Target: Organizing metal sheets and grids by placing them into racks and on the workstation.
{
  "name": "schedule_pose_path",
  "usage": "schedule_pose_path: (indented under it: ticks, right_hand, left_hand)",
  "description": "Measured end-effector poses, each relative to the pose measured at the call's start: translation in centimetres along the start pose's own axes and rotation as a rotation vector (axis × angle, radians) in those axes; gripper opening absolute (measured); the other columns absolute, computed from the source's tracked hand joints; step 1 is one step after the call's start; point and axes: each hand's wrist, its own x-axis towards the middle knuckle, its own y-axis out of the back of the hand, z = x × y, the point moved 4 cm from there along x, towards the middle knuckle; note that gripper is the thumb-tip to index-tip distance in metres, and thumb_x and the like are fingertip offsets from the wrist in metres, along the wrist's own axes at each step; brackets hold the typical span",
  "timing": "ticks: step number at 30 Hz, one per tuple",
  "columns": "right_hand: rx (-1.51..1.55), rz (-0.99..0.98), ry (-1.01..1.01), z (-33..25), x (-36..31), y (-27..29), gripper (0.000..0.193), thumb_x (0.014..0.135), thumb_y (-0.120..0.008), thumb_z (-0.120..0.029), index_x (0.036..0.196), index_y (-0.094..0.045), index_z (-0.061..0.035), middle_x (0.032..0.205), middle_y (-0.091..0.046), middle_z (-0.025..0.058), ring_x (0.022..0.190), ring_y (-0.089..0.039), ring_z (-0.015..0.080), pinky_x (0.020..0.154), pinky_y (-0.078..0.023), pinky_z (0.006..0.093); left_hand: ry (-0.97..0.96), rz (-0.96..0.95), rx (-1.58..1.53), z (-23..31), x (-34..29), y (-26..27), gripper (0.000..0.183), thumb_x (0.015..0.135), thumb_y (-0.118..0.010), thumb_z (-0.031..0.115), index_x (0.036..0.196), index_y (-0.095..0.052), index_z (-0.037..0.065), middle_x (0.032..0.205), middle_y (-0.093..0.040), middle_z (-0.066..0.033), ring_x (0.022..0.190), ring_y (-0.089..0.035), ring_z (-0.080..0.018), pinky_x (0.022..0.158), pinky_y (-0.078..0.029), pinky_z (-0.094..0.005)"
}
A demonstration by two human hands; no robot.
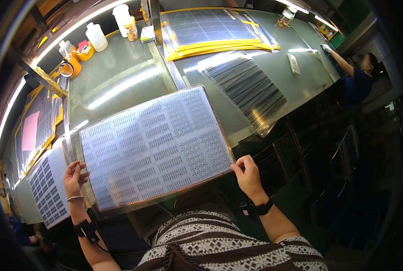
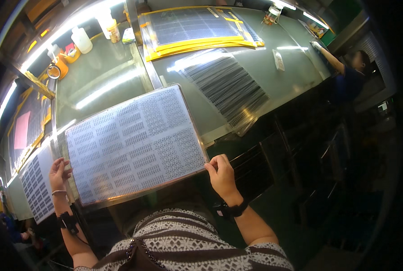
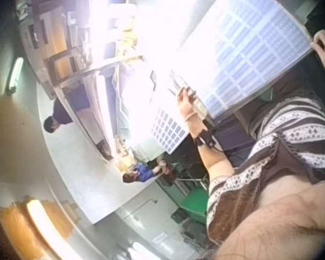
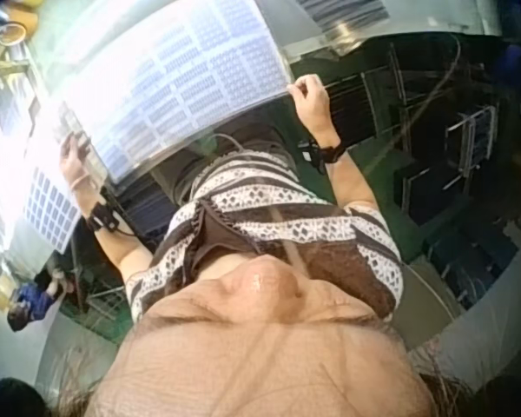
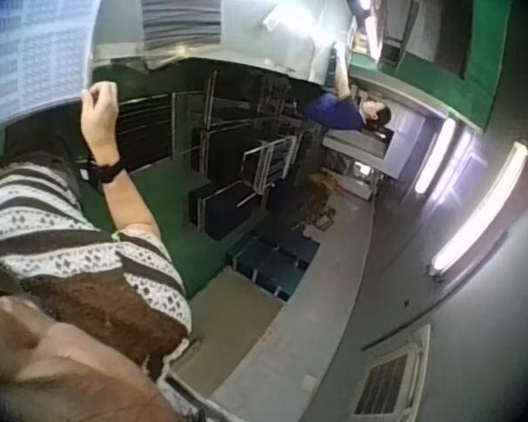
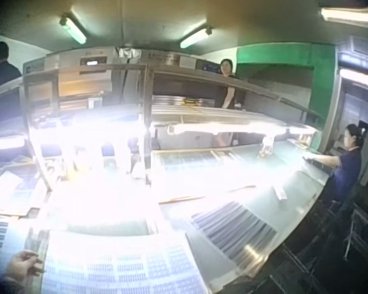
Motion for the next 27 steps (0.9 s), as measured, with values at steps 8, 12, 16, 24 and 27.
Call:
schedule_pose_path:
  ticks: [8,12,16,24,27]
  right_hand:
    - [0.091,0.029,0.026,0.5,0.6,-1.4,0.013,0.079,-0.059,-0.002,0.08,-0.046,-0.0006,0.064,-0.05,0.0093,0.057,-0.05,0.0179,0.054,-0.042,0.0296]
    - [-0.046,0.009,0.097,0.4,2.1,-0.9,0.012,0.078,-0.057,0.001,0.081,-0.045,-0.0008,0.068,-0.05,0.0155,0.059,-0.051,0.03,0.057,-0.043,0.035]
    - [0.042,-0.037,0.037,0.7,2.3,-0.2,0.012,0.078,-0.055,0.002,0.081,-0.043,-0.0008,0.066,-0.045,0.0086,0.06,-0.045,0.0168,0.058,-0.042,0.0298]
    - [0.011,-0.086,-0.023,1.0,2.4,0.0,0.013,0.078,-0.054,0.003,0.08,-0.042,-0.0008,0.066,-0.042,0.0061,0.06,-0.043,0.0136,0.055,-0.039,0.0282]
    - [0.032,-0.098,-0.02,1.1,2.5,-0.3,0.013,0.078,-0.054,0.003,0.08,-0.041,-0.0004,0.065,-0.043,0.0063,0.06,-0.044,0.0137,0.056,-0.039,0.0281]
  left_hand:
    - [0.099,-0.094,0.0,0.2,1.2,-0.6,0.024,0.088,-0.056,0.024,0.104,-0.053,0.006,0.088,-0.063,-0.0089,0.067,-0.064,-0.0181,0.052,-0.047,-0.0225]
    - [0.227,-0.081,0.081,-0.2,3.9,-1.0,0.025,0.086,-0.057,0.027,0.097,-0.05,0.005,0.081,-0.061,-0.0106,0.065,-0.063,-0.0203,0.05,-0.048,-0.0255]
    - [-0.134,0.196,0.393,-1.0,7.5,-2.0,0.012,0.077,-0.064,0.012,0.072,-0.059,0.002,0.065,-0.06,-0.0064,0.051,-0.055,-0.0145,0.049,-0.046,-0.0273]
    - [-0.251,0.363,0.755,1.8,6.7,-4.6,0.033,0.072,-0.071,0.023,0.101,-0.06,0.012,0.071,-0.062,-0.0125,0.071,-0.061,-0.0312,0.068,-0.048,-0.0395]
    - [-0.381,0.317,0.847,0.0,7.3,-3.7,0.038,0.076,-0.066,0.023,0.112,-0.058,0.015,0.077,-0.06,-0.0145,0.072,-0.06,-0.0325,0.068,-0.048,-0.0406]
